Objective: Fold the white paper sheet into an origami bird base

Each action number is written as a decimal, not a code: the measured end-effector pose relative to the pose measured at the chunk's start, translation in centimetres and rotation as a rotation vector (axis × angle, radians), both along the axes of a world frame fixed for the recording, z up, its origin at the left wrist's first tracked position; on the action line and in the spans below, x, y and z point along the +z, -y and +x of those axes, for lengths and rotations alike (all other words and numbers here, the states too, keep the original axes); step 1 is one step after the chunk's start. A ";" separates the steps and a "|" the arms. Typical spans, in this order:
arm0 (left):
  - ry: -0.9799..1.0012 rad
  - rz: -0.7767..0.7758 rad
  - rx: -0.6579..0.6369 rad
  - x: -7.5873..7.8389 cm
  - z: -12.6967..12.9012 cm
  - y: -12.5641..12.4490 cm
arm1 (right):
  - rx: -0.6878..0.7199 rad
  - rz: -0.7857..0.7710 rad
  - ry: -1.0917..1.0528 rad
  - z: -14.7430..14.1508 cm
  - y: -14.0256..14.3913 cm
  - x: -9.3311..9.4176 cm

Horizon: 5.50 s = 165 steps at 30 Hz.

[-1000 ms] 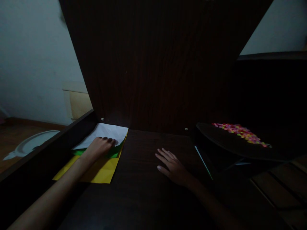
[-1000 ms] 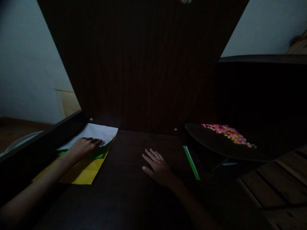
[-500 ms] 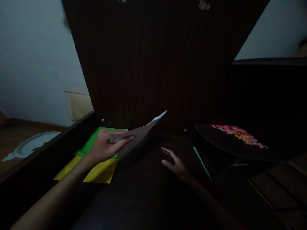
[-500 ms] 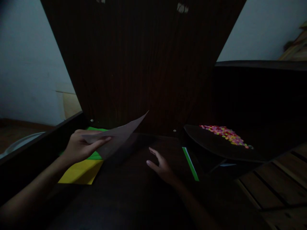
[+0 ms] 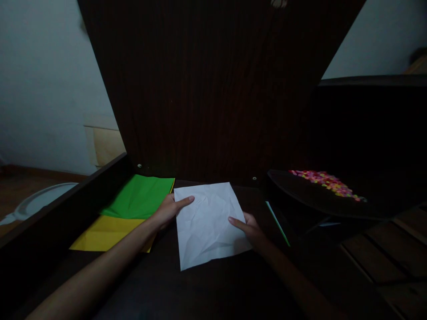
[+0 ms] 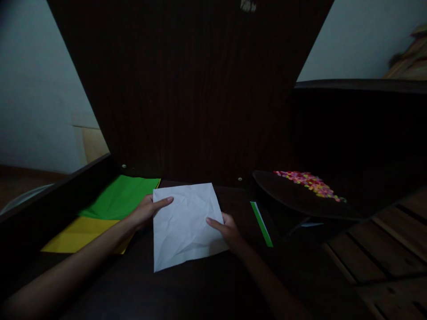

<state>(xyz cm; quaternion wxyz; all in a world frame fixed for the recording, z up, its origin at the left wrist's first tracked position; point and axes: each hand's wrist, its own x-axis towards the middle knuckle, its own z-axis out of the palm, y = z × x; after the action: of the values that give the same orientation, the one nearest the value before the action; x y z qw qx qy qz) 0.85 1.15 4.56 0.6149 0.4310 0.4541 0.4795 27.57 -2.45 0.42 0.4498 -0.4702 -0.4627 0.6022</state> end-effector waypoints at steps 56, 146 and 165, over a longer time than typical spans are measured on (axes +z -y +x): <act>-1.022 0.847 0.075 -5.5 -0.2 3.1 | -0.324 0.707 0.886 0.8 -1.0 -2.2; -1.560 0.914 -0.521 -4.8 1.1 -3.0 | 0.333 0.785 1.317 -2.8 -1.4 -2.2; -1.462 0.921 -0.520 -5.3 2.2 2.4 | 0.241 0.709 1.360 -3.0 -1.8 -2.3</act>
<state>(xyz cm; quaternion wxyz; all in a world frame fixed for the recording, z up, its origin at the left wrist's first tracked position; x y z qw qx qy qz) 3.03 -1.21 -0.77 0.0282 0.9209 0.3832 0.0660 24.60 -0.69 -1.88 0.1221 -0.5108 -0.8499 0.0421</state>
